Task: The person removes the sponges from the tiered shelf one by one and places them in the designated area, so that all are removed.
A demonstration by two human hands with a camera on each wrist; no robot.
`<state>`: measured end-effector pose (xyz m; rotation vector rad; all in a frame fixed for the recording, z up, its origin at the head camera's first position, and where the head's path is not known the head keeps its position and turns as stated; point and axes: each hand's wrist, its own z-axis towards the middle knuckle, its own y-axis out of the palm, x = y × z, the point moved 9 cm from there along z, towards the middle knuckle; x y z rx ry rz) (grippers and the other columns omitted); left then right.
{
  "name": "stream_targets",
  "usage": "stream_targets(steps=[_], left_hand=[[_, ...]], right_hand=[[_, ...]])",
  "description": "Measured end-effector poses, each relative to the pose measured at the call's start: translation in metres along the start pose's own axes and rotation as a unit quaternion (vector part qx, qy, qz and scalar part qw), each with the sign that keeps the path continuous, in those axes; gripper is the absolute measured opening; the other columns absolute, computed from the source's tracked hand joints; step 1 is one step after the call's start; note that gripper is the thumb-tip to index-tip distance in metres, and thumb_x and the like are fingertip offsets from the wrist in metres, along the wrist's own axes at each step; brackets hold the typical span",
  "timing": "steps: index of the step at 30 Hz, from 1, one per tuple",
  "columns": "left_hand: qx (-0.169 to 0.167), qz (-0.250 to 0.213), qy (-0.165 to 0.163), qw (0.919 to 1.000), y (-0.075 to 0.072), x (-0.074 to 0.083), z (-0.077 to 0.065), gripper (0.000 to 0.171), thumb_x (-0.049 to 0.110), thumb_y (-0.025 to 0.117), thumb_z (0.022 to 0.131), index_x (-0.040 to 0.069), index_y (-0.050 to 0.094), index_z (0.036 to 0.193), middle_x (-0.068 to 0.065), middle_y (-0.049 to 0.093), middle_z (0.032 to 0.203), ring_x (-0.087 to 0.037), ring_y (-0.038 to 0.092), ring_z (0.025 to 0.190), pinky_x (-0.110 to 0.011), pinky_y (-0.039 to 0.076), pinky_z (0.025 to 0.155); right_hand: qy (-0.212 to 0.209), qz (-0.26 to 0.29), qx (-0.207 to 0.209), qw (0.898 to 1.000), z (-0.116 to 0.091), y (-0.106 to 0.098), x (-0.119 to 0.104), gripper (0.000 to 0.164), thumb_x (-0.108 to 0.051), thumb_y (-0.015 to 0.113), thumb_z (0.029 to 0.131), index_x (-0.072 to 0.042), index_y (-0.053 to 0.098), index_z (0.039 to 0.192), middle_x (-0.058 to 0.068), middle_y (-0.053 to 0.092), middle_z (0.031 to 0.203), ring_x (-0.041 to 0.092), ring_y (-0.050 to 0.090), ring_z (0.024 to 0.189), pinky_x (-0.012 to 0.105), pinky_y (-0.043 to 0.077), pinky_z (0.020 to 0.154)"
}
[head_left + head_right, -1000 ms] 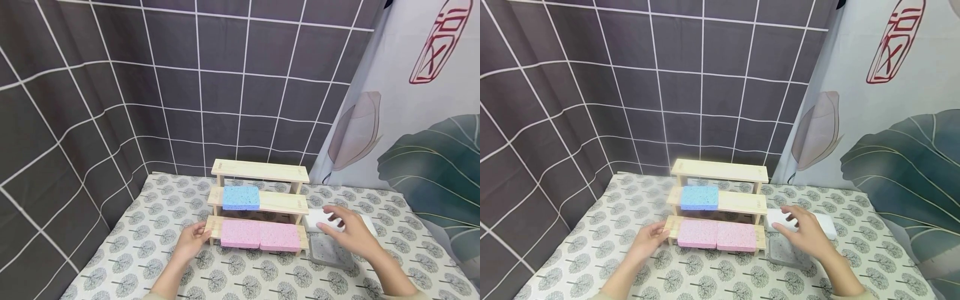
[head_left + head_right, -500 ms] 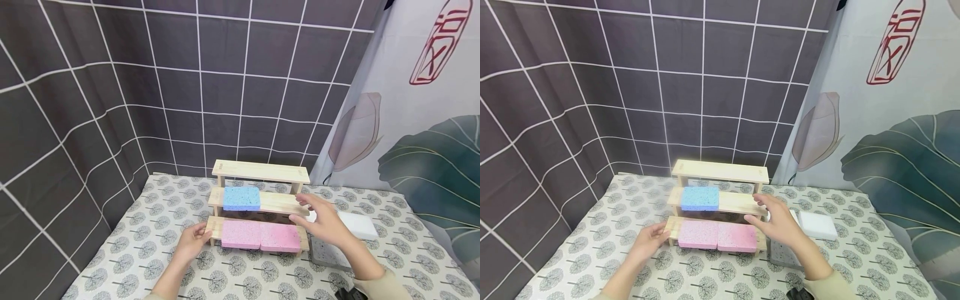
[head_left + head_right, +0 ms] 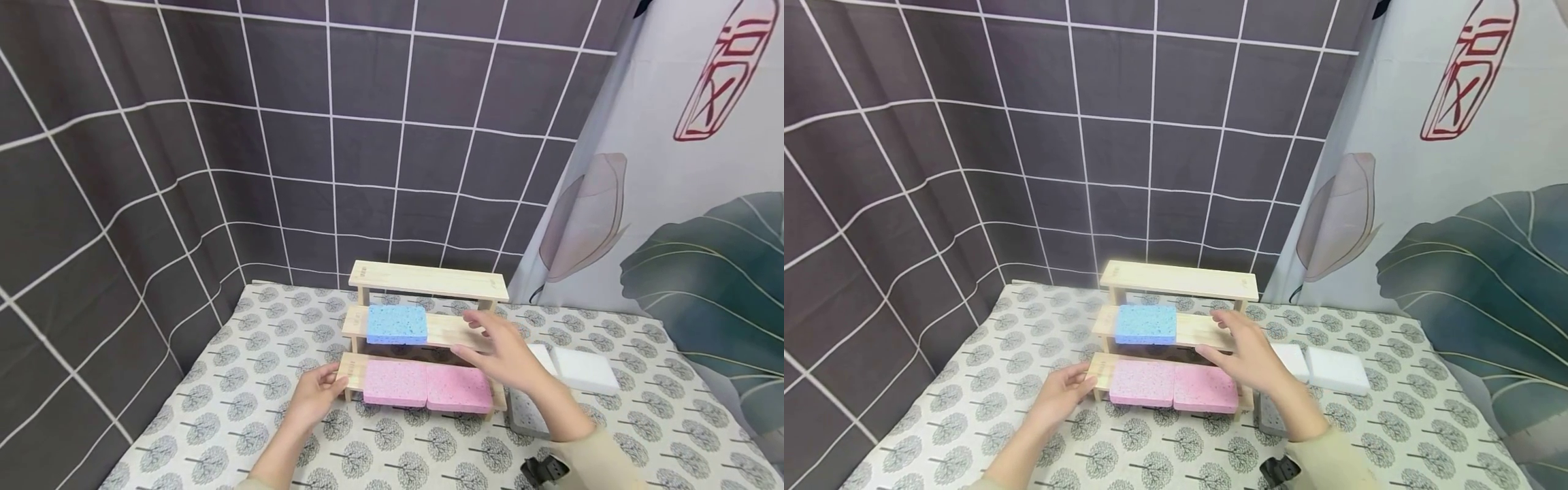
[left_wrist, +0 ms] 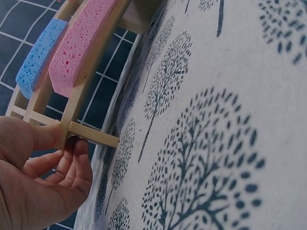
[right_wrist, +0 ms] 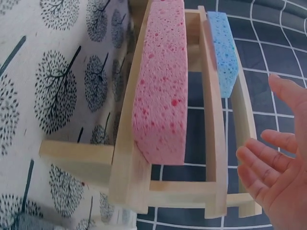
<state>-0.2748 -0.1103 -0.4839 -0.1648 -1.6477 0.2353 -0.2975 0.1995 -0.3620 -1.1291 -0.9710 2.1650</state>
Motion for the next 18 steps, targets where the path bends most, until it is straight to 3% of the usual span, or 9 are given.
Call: stream_targets(steps=[13, 18], left_hand=[[0.001, -0.007, 0.0, 1.0, -0.001, 0.0, 0.0, 0.045, 0.002, 0.067, 0.093, -0.016, 0.053, 0.132, -0.015, 0.066, 0.101, -0.019, 0.068, 0.086, -0.028, 0.061, 0.077], [0.001, -0.009, 0.002, 1.0, -0.001, 0.001, -0.001, 0.046, 0.002, 0.067, 0.093, -0.016, 0.053, 0.132, -0.016, 0.067, 0.1, -0.02, 0.067, 0.085, -0.03, 0.062, 0.076]], right_hand=[[0.004, -0.003, -0.011, 1.0, 0.014, 0.014, -0.007, 0.069, -0.036, 0.079, 0.087, -0.002, 0.054, 0.141, 0.018, 0.06, 0.137, 0.039, 0.055, 0.126, 0.062, 0.042, 0.107], [0.002, 0.001, -0.016, 1.0, 0.02, 0.021, -0.011, 0.074, -0.038, 0.079, 0.087, 0.001, 0.051, 0.143, 0.021, 0.058, 0.139, 0.039, 0.053, 0.129, 0.058, 0.042, 0.11]])
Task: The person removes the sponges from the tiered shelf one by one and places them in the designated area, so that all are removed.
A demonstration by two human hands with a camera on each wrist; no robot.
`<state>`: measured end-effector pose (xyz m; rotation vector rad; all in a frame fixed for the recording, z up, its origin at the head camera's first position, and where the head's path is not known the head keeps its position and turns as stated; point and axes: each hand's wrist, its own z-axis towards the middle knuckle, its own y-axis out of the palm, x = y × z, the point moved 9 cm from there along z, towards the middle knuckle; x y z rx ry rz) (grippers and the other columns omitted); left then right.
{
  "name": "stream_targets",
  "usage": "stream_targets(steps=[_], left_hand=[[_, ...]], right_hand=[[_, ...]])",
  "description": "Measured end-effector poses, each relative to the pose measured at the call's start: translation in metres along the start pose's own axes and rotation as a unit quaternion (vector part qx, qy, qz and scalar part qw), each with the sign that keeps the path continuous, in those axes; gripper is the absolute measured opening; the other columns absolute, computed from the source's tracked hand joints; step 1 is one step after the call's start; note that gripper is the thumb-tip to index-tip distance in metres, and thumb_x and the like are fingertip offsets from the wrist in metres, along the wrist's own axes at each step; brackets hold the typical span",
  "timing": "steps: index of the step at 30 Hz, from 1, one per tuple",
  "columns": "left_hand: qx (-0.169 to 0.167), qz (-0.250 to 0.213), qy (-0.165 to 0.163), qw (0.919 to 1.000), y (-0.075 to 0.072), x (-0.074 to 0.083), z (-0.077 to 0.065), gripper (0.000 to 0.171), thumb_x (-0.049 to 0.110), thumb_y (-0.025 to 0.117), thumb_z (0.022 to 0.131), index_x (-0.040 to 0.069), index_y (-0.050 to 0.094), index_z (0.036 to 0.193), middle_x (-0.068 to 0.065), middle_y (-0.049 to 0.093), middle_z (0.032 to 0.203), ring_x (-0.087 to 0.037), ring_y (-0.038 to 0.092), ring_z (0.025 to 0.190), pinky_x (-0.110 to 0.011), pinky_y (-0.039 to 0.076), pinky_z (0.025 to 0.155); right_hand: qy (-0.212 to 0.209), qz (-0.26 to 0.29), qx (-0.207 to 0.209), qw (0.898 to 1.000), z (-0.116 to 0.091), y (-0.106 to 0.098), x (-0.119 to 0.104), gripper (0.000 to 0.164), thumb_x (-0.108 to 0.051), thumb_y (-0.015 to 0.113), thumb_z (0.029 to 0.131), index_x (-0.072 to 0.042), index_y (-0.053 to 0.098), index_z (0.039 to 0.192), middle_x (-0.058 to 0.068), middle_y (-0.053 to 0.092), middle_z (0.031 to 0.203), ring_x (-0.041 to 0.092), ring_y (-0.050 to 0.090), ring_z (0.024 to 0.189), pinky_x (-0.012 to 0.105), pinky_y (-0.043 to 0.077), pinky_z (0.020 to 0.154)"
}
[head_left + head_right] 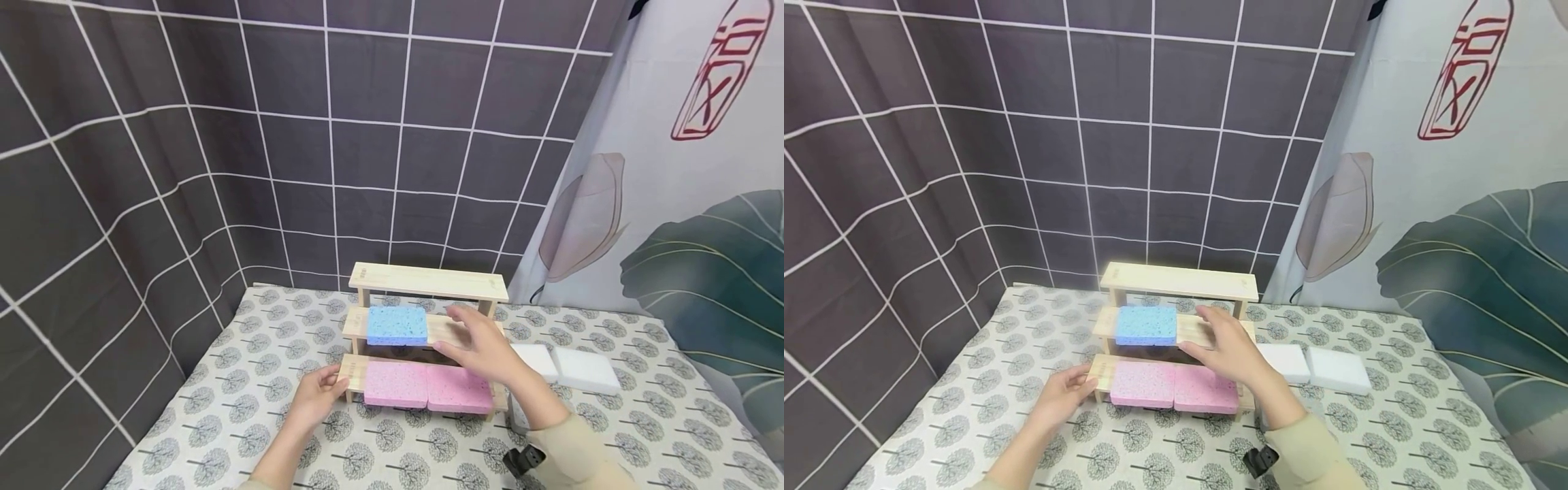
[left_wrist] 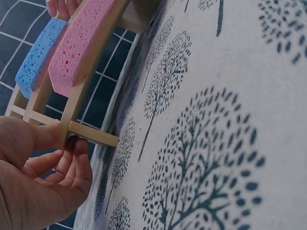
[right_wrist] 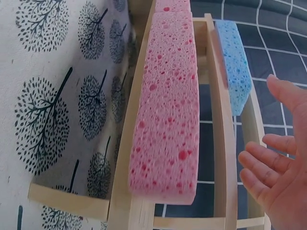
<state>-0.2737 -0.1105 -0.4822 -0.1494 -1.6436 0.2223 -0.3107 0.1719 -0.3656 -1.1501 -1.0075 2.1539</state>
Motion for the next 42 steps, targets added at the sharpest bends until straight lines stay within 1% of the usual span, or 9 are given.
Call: stream_targets(steps=[5, 10, 18, 26, 32, 37, 42], left_hand=[[-0.003, -0.011, 0.001, 0.9999, 0.001, 0.001, -0.001, 0.046, 0.001, 0.067, 0.093, -0.017, 0.052, 0.132, -0.017, 0.067, 0.101, -0.021, 0.068, 0.085, -0.031, 0.062, 0.077], [-0.004, -0.012, 0.004, 0.9999, 0.001, 0.002, 0.0, 0.046, 0.001, 0.067, 0.092, -0.017, 0.053, 0.132, -0.017, 0.067, 0.101, -0.022, 0.068, 0.086, -0.032, 0.062, 0.078], [-0.006, -0.014, 0.005, 0.9999, 0.001, 0.003, -0.001, 0.046, 0.001, 0.067, 0.092, -0.018, 0.052, 0.132, -0.018, 0.068, 0.102, -0.023, 0.069, 0.088, -0.032, 0.062, 0.079], [-0.005, -0.014, 0.008, 0.9999, 0.001, 0.002, -0.001, 0.046, 0.0, 0.067, 0.092, -0.018, 0.052, 0.132, -0.018, 0.068, 0.102, -0.022, 0.068, 0.087, -0.03, 0.061, 0.078], [-0.005, -0.014, 0.008, 0.9999, 0.002, 0.002, -0.001, 0.047, 0.001, 0.068, 0.092, -0.018, 0.052, 0.132, -0.018, 0.068, 0.102, -0.022, 0.068, 0.086, -0.03, 0.062, 0.078], [-0.005, -0.015, 0.009, 0.9998, 0.002, 0.001, -0.001, 0.047, 0.001, 0.068, 0.092, -0.018, 0.052, 0.132, -0.017, 0.068, 0.101, -0.022, 0.069, 0.086, -0.031, 0.062, 0.079], [0.0, -0.006, 0.006, 1.0, 0.0, 0.001, -0.001, 0.047, 0.001, 0.068, 0.092, -0.017, 0.053, 0.132, -0.017, 0.068, 0.1, -0.021, 0.068, 0.085, -0.032, 0.062, 0.077]], right_hand=[[-0.011, -0.005, -0.003, 1.0, 0.006, 0.006, -0.005, 0.077, -0.042, 0.078, 0.087, 0.002, 0.05, 0.144, 0.02, 0.056, 0.141, 0.04, 0.053, 0.13, 0.058, 0.042, 0.11], [-0.011, -0.007, -0.011, 1.0, 0.01, 0.011, -0.008, 0.079, -0.043, 0.079, 0.085, 0.0, 0.049, 0.145, 0.018, 0.055, 0.141, 0.039, 0.053, 0.129, 0.058, 0.041, 0.11], [-0.027, -0.016, -0.016, 0.999, 0.018, 0.02, -0.016, 0.08, -0.044, 0.078, 0.086, 0.002, 0.049, 0.145, 0.021, 0.053, 0.142, 0.042, 0.052, 0.129, 0.059, 0.042, 0.11], [-0.025, -0.026, -0.032, 0.999, 0.028, 0.032, -0.025, 0.081, -0.043, 0.078, 0.086, 0.003, 0.047, 0.146, 0.024, 0.051, 0.145, 0.042, 0.052, 0.13, 0.056, 0.041, 0.112], [-0.029, -0.031, -0.041, 0.998, 0.033, 0.038, -0.03, 0.083, -0.041, 0.079, 0.087, 0.005, 0.045, 0.146, 0.026, 0.05, 0.144, 0.043, 0.051, 0.13, 0.057, 0.041, 0.111], [-0.03, -0.036, -0.043, 0.998, 0.033, 0.039, -0.031, 0.085, -0.041, 0.081, 0.085, 0.006, 0.046, 0.146, 0.027, 0.05, 0.145, 0.044, 0.05, 0.131, 0.056, 0.039, 0.113], [-0.039, -0.04, -0.021, 0.998, 0.029, 0.032, -0.031, 0.082, -0.04, 0.083, 0.083, 0.006, 0.05, 0.143, 0.026, 0.052, 0.143, 0.042, 0.052, 0.129, 0.055, 0.042, 0.111]])
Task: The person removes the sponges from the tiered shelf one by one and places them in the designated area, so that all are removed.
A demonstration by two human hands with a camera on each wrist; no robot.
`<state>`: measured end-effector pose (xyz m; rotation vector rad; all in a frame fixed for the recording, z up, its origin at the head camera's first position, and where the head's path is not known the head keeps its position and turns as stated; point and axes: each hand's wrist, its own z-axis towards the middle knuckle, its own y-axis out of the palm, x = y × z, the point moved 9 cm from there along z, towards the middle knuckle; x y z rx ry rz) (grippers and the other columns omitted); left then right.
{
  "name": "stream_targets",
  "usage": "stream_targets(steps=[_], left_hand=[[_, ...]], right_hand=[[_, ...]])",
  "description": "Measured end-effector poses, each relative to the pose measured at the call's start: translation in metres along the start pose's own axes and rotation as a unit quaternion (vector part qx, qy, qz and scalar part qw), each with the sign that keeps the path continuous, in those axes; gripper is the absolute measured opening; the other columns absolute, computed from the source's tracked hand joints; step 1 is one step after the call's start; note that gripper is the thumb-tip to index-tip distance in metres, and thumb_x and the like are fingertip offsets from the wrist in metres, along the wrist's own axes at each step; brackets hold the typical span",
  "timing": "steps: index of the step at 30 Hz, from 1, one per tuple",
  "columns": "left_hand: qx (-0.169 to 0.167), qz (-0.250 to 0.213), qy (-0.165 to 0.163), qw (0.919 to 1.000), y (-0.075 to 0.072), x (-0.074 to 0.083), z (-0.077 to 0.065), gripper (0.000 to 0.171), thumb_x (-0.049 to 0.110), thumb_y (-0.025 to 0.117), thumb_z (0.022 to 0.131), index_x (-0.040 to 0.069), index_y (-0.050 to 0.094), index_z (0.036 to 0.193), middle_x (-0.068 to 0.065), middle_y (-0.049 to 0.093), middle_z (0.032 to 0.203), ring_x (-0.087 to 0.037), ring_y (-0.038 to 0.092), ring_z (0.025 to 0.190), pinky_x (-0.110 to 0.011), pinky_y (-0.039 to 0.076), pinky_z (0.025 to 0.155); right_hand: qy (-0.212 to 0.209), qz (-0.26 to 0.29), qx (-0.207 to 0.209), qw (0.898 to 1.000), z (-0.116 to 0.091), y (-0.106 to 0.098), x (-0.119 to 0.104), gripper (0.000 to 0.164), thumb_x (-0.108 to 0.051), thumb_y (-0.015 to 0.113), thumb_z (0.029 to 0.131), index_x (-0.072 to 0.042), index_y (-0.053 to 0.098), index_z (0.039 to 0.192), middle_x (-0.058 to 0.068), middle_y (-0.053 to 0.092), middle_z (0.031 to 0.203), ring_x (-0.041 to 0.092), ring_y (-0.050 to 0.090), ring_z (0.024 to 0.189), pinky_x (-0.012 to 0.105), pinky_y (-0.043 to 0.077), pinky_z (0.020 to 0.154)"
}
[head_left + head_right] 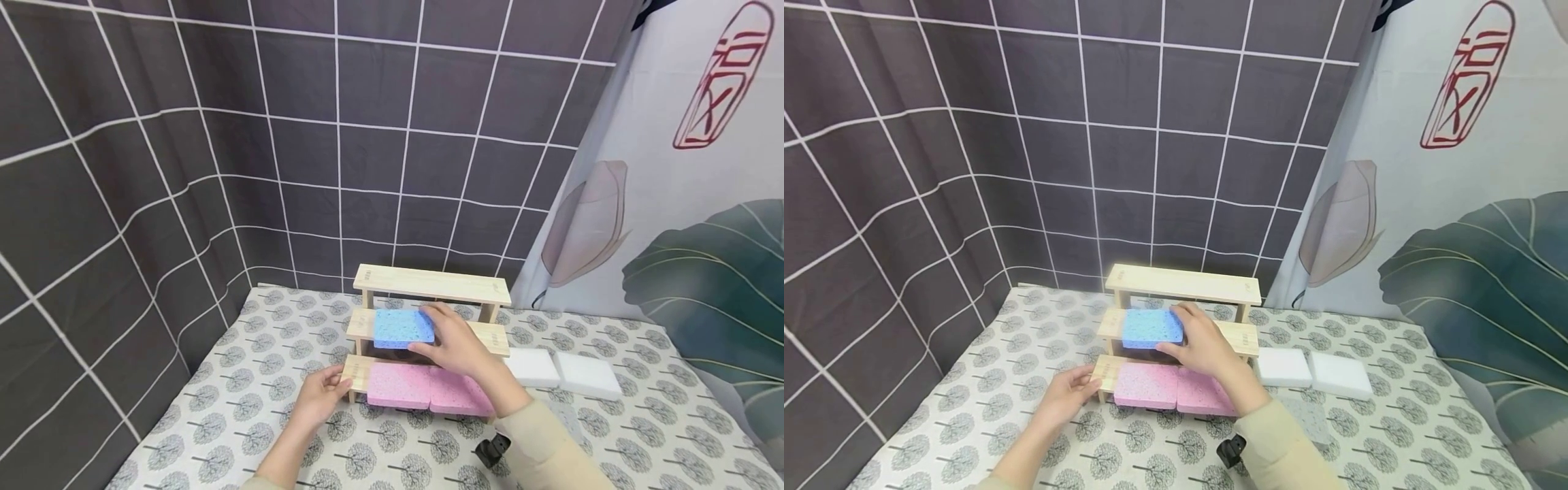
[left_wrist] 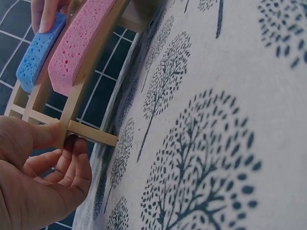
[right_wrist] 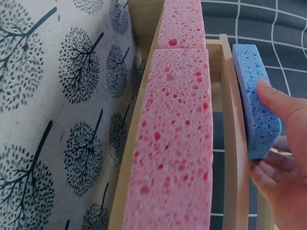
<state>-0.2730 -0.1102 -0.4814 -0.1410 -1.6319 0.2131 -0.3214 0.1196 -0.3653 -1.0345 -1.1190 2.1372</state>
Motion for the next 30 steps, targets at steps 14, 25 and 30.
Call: stream_targets(steps=[14, 25, 30], left_hand=[[-0.002, 0.004, 0.006, 1.0, 0.0, 0.001, -0.001, 0.045, 0.0, 0.067, 0.092, -0.017, 0.053, 0.131, -0.017, 0.069, 0.1, -0.023, 0.07, 0.085, -0.031, 0.062, 0.075], [-0.002, 0.007, 0.009, 0.9999, 0.0, 0.0, 0.001, 0.044, 0.0, 0.067, 0.092, -0.016, 0.054, 0.131, -0.016, 0.069, 0.099, -0.023, 0.07, 0.084, -0.031, 0.062, 0.075], [-0.006, 0.004, 0.005, 1.0, 0.0, -0.001, 0.001, 0.044, 0.0, 0.066, 0.093, -0.017, 0.054, 0.131, -0.017, 0.069, 0.099, -0.023, 0.07, 0.084, -0.031, 0.062, 0.074]], right_hand=[[-0.011, 0.019, 0.033, 0.999, -0.022, -0.018, 0.006, 0.074, -0.036, 0.084, 0.082, 0.004, 0.057, 0.138, 0.018, 0.055, 0.141, 0.036, 0.056, 0.125, 0.055, 0.042, 0.111], [0.005, 0.013, 0.056, 0.998, -0.053, -0.033, 0.022, 0.074, -0.039, 0.084, 0.081, 0.003, 0.058, 0.137, 0.018, 0.056, 0.14, 0.041, 0.054, 0.127, 0.061, 0.044, 0.107], [0.009, 0.01, 0.077, 0.997, -0.067, -0.041, 0.03, 0.073, -0.036, 0.086, 0.079, 0.004, 0.06, 0.134, 0.02, 0.058, 0.137, 0.042, 0.056, 0.125, 0.065, 0.043, 0.105]])
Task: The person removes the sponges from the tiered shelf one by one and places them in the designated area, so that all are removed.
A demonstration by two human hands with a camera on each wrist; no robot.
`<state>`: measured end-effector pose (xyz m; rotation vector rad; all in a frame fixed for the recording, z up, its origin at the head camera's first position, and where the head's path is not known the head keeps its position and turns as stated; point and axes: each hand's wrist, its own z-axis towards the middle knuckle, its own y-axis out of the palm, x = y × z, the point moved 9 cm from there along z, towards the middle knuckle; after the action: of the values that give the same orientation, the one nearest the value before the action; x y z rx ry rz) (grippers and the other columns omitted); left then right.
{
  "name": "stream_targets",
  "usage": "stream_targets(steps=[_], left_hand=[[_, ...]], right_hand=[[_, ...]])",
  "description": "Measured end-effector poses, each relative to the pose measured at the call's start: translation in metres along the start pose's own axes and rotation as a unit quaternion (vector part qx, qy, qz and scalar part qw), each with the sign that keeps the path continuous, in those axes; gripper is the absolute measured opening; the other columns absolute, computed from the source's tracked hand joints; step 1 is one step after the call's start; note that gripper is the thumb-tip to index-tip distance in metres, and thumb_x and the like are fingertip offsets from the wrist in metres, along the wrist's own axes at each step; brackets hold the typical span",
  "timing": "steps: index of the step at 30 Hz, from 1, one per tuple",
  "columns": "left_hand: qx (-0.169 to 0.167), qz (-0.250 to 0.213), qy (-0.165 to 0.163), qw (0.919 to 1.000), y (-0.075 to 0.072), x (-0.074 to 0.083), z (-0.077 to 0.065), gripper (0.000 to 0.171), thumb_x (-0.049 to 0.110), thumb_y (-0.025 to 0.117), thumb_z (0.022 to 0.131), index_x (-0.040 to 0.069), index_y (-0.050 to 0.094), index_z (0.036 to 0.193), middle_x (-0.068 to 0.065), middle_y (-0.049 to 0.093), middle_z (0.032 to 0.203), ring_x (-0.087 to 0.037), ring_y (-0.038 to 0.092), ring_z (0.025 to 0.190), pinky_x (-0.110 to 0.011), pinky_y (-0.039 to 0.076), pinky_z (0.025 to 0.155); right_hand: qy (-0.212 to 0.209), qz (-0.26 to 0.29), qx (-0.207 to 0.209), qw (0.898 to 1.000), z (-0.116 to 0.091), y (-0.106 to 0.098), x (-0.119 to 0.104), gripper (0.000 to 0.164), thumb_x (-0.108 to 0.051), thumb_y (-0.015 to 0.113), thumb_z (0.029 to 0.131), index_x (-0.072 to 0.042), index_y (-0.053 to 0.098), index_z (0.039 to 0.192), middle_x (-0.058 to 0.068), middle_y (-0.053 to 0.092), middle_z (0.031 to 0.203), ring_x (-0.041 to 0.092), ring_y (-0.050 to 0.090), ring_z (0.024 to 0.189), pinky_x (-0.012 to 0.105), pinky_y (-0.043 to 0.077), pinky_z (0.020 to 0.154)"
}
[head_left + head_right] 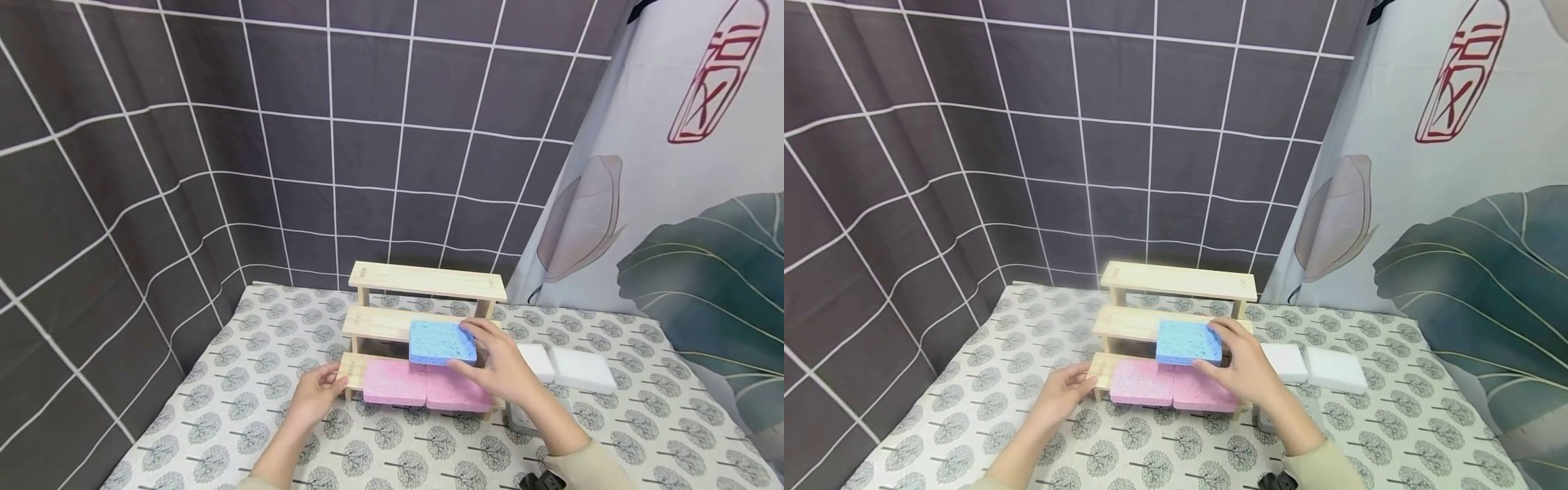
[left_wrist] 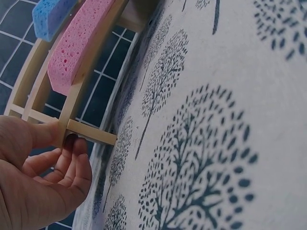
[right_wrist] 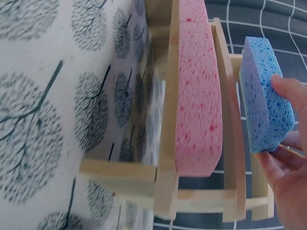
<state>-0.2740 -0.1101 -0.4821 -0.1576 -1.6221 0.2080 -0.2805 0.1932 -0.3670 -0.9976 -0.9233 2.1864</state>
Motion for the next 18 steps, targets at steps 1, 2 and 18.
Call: stream_targets(steps=[1, 2, 18], left_hand=[[-0.001, -0.001, 0.0, 1.0, 0.0, 0.0, 0.0, 0.044, 0.0, 0.066, 0.093, -0.017, 0.053, 0.131, -0.017, 0.069, 0.1, -0.024, 0.07, 0.084, -0.031, 0.062, 0.074], [0.0, 0.0, 0.0, 1.0, 0.0, 0.0, 0.0, 0.044, 0.001, 0.066, 0.093, -0.017, 0.054, 0.131, -0.017, 0.069, 0.1, -0.023, 0.07, 0.085, -0.031, 0.062, 0.075], [0.003, 0.007, -0.011, 0.9999, -0.001, -0.002, 0.001, 0.046, 0.004, 0.067, 0.093, -0.015, 0.054, 0.133, -0.016, 0.068, 0.101, -0.022, 0.069, 0.087, -0.031, 0.061, 0.078]], right_hand=[[0.001, 0.0, 0.004, 1.0, -0.002, -0.002, 0.001, 0.072, -0.035, 0.086, 0.079, 0.004, 0.06, 0.133, 0.02, 0.058, 0.137, 0.042, 0.056, 0.124, 0.065, 0.043, 0.105], [0.001, -0.001, 0.008, 1.0, -0.005, -0.004, 0.003, 0.071, -0.033, 0.086, 0.078, 0.005, 0.06, 0.132, 0.021, 0.059, 0.136, 0.043, 0.057, 0.123, 0.064, 0.044, 0.104], [0.023, 0.007, 0.049, 0.999, -0.038, -0.037, 0.026, 0.064, -0.02, 0.091, 0.07, 0.004, 0.066, 0.124, 0.021, 0.063, 0.128, 0.045, 0.059, 0.116, 0.07, 0.046, 0.097]])
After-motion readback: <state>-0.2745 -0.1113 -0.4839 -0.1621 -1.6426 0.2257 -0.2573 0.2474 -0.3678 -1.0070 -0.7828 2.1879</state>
